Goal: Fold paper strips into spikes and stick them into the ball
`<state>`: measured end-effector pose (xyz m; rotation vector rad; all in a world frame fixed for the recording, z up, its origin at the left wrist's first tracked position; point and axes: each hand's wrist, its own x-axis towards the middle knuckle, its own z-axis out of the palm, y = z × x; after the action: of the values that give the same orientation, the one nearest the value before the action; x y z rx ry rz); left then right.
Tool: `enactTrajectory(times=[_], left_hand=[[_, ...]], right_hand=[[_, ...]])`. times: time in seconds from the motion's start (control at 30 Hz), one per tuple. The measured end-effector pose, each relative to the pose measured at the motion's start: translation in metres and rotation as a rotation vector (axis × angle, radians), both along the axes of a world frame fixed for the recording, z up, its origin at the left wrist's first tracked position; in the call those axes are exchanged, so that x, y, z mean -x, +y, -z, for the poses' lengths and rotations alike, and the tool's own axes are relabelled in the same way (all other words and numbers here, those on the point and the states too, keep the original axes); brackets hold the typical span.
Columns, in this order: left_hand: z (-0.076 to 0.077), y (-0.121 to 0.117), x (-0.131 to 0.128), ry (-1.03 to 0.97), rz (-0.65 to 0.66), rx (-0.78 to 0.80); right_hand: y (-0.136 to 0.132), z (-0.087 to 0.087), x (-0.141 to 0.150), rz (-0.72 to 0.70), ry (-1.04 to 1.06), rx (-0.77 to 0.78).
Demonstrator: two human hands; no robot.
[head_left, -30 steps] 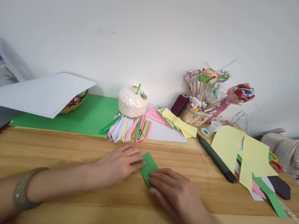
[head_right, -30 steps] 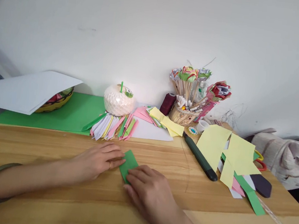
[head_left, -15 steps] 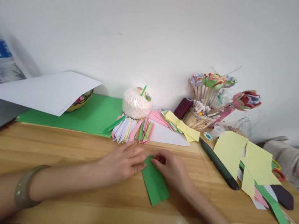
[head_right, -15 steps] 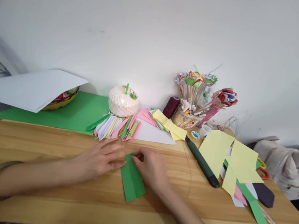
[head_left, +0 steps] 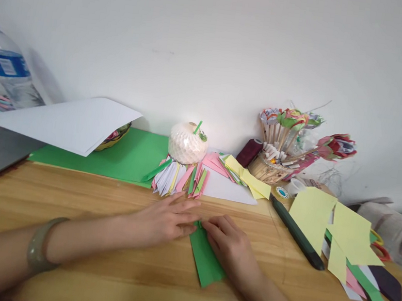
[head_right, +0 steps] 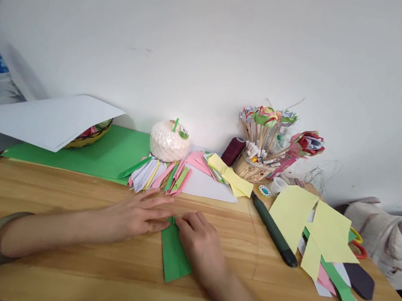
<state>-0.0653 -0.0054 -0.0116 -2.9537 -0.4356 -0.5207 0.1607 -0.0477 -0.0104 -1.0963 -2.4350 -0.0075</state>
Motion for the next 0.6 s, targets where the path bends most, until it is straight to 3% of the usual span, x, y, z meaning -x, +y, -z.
enactTrajectory(times=[0.3, 0.6], left_hand=[[0.0039, 0.0087, 0.0028, 0.012, 0.085, 0.09], [0.0066, 0.0098, 0.003, -0.002, 0.086, 0.115]], right_hand=[[0.0008, -0.0038, -0.0003, -0.057, -0.045, -0.028], [-0.0016, -0.0083, -0.0001, -0.067, -0.114, -0.046]])
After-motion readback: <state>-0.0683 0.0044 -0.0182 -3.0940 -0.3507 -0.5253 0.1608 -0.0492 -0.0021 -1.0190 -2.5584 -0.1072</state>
